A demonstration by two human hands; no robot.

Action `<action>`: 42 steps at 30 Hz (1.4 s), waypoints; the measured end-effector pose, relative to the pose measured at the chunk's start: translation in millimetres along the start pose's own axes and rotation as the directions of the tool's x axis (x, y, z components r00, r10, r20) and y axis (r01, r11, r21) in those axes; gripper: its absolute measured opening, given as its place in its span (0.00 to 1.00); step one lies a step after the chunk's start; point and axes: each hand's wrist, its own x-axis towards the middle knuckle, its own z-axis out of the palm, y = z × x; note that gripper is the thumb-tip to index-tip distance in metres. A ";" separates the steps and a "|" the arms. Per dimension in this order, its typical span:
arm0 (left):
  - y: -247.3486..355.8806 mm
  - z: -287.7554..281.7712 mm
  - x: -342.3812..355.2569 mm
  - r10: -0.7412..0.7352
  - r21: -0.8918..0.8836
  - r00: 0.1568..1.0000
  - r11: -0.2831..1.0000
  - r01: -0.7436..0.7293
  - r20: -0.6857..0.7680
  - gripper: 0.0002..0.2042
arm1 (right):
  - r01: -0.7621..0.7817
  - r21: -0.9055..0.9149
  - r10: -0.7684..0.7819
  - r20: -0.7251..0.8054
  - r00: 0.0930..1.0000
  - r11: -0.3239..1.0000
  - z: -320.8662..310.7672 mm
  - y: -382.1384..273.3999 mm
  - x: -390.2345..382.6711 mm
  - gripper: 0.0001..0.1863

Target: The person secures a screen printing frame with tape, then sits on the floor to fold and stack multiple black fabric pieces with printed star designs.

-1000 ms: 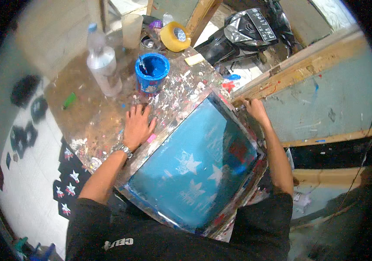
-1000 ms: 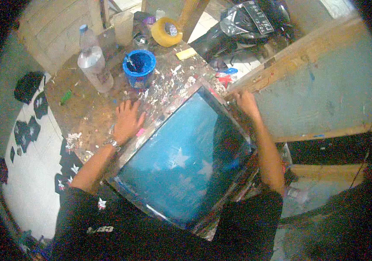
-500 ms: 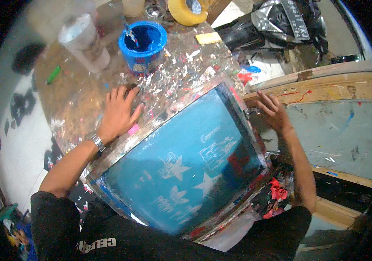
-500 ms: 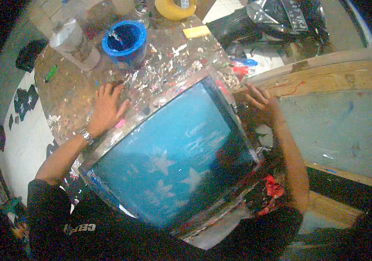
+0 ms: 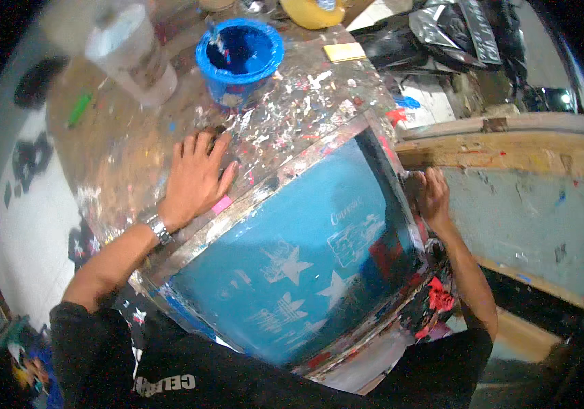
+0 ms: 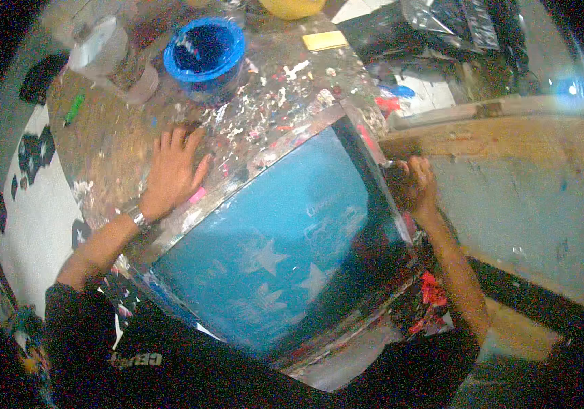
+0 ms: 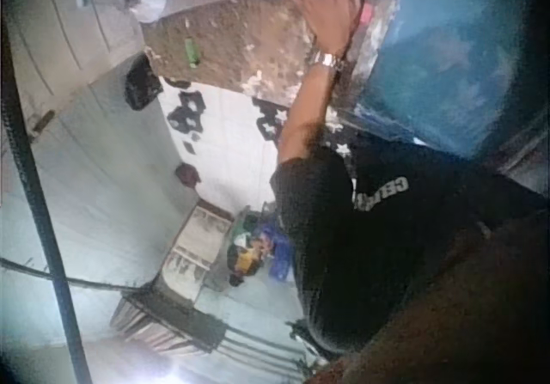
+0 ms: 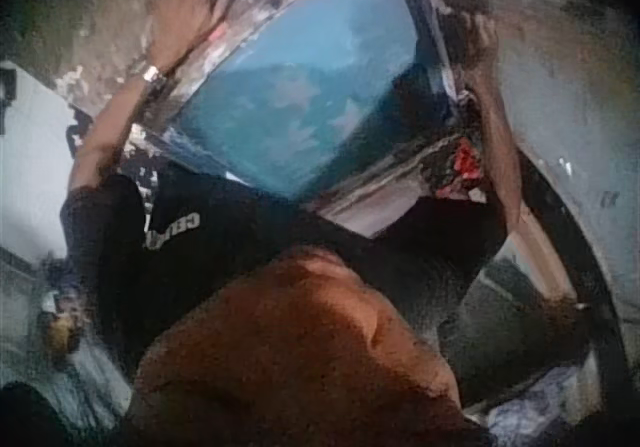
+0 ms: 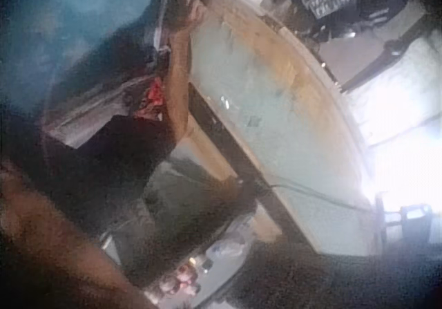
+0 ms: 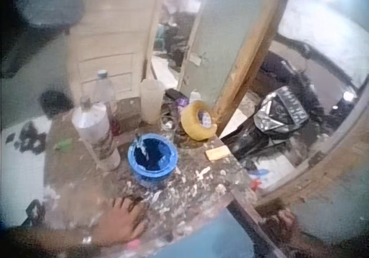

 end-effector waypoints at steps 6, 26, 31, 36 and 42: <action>6.2 -4.9 0.7 0.020 0.005 0.994 1.000 -0.019 -0.110 0.25 | -0.360 0.195 0.384 -0.107 0.917 0.912 -6.2 -44.8 4.8 0.21; 0.5 -4.2 -8.3 0.063 0.037 0.978 0.998 -0.057 -0.201 0.24 | -0.546 -0.345 0.632 0.225 0.742 0.764 -117.9 -22.0 -120.0 0.30; -2.9 3.6 -8.7 0.071 0.071 0.966 0.996 -0.055 -0.247 0.23 | -0.627 -0.149 0.632 -0.017 0.775 0.765 -118.4 -8.6 -109.0 0.35; 7.3 1.1 -8.4 0.073 0.049 0.970 0.997 -0.064 -0.231 0.23 | -0.633 -0.310 0.693 0.141 0.707 0.709 -73.5 2.8 -129.2 0.24; 1.0 -1.6 -8.8 0.072 0.090 0.970 0.995 -0.052 -0.233 0.23 | -0.758 -0.133 0.765 0.212 0.608 0.639 -77.9 -4.0 -125.4 0.21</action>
